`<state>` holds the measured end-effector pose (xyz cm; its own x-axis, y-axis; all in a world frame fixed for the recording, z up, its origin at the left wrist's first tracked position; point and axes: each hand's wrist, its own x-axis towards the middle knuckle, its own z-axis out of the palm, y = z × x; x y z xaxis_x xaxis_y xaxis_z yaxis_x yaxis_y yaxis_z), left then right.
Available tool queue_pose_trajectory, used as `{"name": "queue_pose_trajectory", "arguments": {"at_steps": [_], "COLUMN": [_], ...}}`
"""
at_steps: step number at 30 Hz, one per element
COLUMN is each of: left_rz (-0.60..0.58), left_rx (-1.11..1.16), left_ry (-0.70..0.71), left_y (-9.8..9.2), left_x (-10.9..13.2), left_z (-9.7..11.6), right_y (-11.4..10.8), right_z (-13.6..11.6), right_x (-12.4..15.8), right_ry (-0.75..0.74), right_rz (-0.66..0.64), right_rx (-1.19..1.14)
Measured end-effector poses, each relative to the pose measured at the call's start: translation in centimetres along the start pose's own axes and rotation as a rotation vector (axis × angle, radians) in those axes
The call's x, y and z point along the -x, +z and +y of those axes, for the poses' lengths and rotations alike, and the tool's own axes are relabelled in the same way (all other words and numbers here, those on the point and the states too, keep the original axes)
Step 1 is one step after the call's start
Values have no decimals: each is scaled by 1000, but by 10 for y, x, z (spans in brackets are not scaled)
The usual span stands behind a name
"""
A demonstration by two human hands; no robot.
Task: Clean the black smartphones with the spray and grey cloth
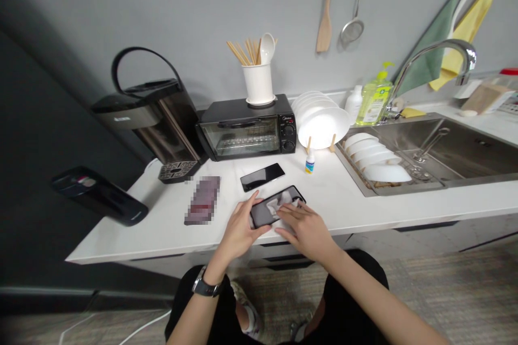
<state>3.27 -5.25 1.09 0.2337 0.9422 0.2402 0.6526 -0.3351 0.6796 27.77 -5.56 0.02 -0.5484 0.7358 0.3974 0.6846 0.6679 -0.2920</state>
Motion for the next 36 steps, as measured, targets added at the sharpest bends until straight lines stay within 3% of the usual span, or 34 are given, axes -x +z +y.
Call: {"name": "queue_pose_trajectory", "arguments": {"at_steps": [3,5,11,17,21,26,29,33,36], "left_rz": [-31,-49,-57,-94,-41,-28,-32,-39,-31], "left_rx": [0,1,6,-29,-57,-72,-77,-68,-84], "left_ry": [7,4,-16,-11,-37,-32,-20,-8,-8], "left_y": [0,1,-2,-3,1,2,2,3,3], "left_x": [-3,-5,-6,-3,-1,-2,-4,-5,-3], "left_z": [-1,-1,5,3,5,10,11,11,9], "right_y": [-1,4,36,31,11,-4,2,24,35], "right_z": [19,18,-26,-64,-46,4,12,-13,-44], "right_x": [5,-2,-39,-32,-12,3,-2,-28,-43], "right_ry": [94,142,296,45,3,121,189,258,231], "right_rz": [95,140,164,28,-16,64,127,183,147], "right_rx": [128,176,271,-29,-102,138,238,236,134]}}
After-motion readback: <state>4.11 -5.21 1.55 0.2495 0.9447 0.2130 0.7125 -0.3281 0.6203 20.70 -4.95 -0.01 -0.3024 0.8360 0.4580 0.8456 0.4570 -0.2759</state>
